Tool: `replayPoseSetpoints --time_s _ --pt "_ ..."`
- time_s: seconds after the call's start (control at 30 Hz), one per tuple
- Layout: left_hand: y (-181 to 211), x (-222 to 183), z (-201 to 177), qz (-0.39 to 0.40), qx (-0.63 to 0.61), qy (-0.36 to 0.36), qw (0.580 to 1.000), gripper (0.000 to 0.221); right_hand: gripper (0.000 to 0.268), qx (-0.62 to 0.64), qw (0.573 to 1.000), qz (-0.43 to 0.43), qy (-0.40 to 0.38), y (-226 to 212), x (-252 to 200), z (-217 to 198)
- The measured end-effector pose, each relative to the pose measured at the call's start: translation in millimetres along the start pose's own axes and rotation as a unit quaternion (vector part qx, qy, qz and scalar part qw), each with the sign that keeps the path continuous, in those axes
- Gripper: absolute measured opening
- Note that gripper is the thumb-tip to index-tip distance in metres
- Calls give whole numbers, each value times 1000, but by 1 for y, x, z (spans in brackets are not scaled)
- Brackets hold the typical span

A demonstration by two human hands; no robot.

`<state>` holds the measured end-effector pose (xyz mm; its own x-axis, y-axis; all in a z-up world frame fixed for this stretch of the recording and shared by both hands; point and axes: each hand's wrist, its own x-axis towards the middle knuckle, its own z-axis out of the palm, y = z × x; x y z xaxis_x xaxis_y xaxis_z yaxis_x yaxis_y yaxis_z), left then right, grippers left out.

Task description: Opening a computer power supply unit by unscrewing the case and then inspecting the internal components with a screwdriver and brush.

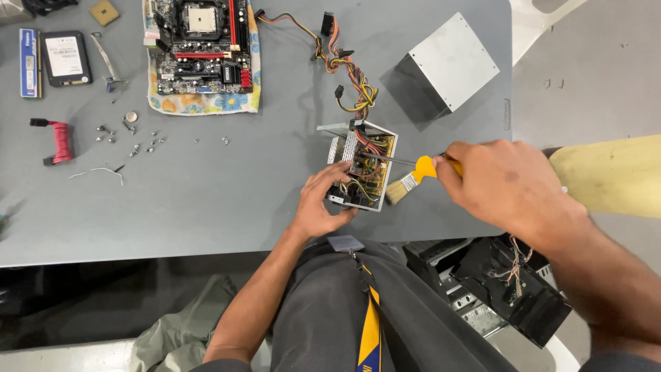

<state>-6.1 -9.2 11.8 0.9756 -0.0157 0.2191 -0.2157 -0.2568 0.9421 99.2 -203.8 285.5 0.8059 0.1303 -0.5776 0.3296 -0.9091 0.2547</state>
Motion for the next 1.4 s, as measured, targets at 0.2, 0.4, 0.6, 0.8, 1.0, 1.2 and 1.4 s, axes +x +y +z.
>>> replayPoseSetpoints --time_s 0.2,0.4,0.6,0.8,1.0,1.2,1.4 --pt "1 2 -1 5 1 -8 1000 53 44 -45 998 -52 10 6 6 5" --pt "1 4 -2 4 -2 -17 1000 55 41 -62 993 -88 47 14 13 15" --pt "0 6 -3 17 -26 -4 999 55 7 -94 914 -288 269 30 20 53" --pt "3 5 -7 32 -39 -14 999 55 27 130 898 -207 367 14 23 36" --pt "-12 5 -2 46 -59 27 997 57 44 637 515 -271 506 -23 54 65" --pt "-18 5 -6 34 -120 31 992 55 55 707 413 -308 485 -44 63 77" --pt "-13 3 -16 9 -72 20 997 56 51 654 438 -441 431 -45 74 59"
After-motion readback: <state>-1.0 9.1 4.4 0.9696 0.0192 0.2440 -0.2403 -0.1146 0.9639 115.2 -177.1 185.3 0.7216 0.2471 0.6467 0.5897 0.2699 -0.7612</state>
